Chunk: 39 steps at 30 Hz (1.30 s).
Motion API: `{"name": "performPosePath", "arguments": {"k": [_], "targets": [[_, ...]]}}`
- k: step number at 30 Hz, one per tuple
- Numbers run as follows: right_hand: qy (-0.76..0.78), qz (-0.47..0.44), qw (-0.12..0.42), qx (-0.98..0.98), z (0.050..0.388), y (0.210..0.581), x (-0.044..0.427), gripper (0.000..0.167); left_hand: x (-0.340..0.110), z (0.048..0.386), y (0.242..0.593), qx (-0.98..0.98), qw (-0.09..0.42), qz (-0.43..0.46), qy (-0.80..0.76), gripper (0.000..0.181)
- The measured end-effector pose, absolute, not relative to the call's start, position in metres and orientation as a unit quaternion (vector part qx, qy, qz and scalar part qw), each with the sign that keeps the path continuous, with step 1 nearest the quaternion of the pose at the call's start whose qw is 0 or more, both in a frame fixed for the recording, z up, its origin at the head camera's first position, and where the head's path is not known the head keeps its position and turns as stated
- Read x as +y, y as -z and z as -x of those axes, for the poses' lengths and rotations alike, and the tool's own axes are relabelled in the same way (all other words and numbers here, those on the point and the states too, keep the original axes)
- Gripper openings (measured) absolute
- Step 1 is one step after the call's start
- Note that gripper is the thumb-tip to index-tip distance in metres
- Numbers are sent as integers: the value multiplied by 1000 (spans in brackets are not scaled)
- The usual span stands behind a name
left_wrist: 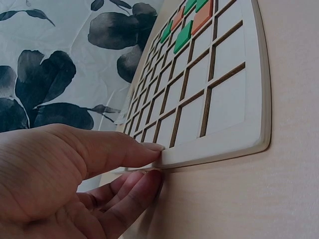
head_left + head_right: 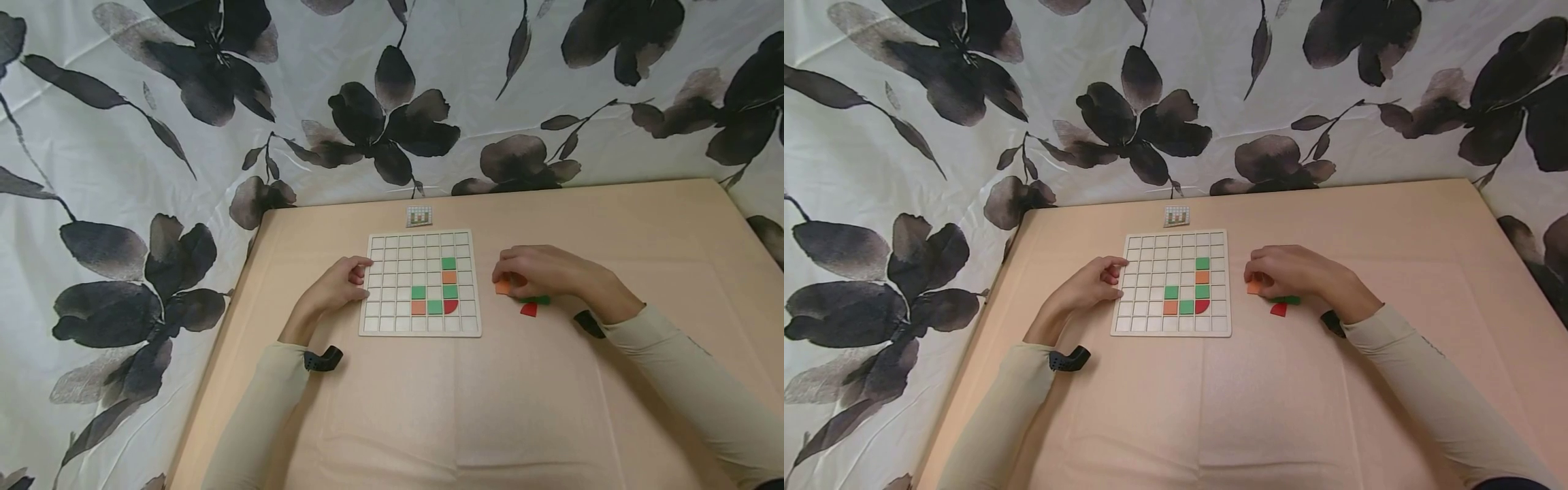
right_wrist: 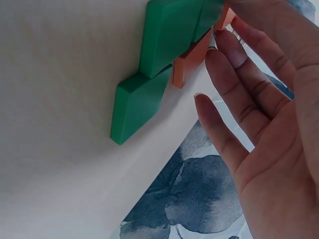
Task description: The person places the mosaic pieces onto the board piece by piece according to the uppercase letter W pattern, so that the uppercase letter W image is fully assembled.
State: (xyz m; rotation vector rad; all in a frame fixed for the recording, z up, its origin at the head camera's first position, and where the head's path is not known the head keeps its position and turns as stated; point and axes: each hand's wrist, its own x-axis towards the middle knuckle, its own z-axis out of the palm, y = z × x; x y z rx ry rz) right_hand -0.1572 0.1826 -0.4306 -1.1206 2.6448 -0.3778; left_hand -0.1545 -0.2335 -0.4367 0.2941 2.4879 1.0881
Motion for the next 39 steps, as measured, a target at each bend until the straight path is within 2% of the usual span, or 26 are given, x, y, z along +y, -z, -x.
{"name": "performPosePath", "arguments": {"k": [22,31,39], "targets": [[138,372,112,911,162,434,184,25,-232,156,437,891,208,-105,-389,62],[152,366,113,911,165,426,183,20,-232,156,436,891,209,-102,-390,62],[155,371,117,908,168,421,179,23,-232,156,436,891,209,-103,-389,62]]}}
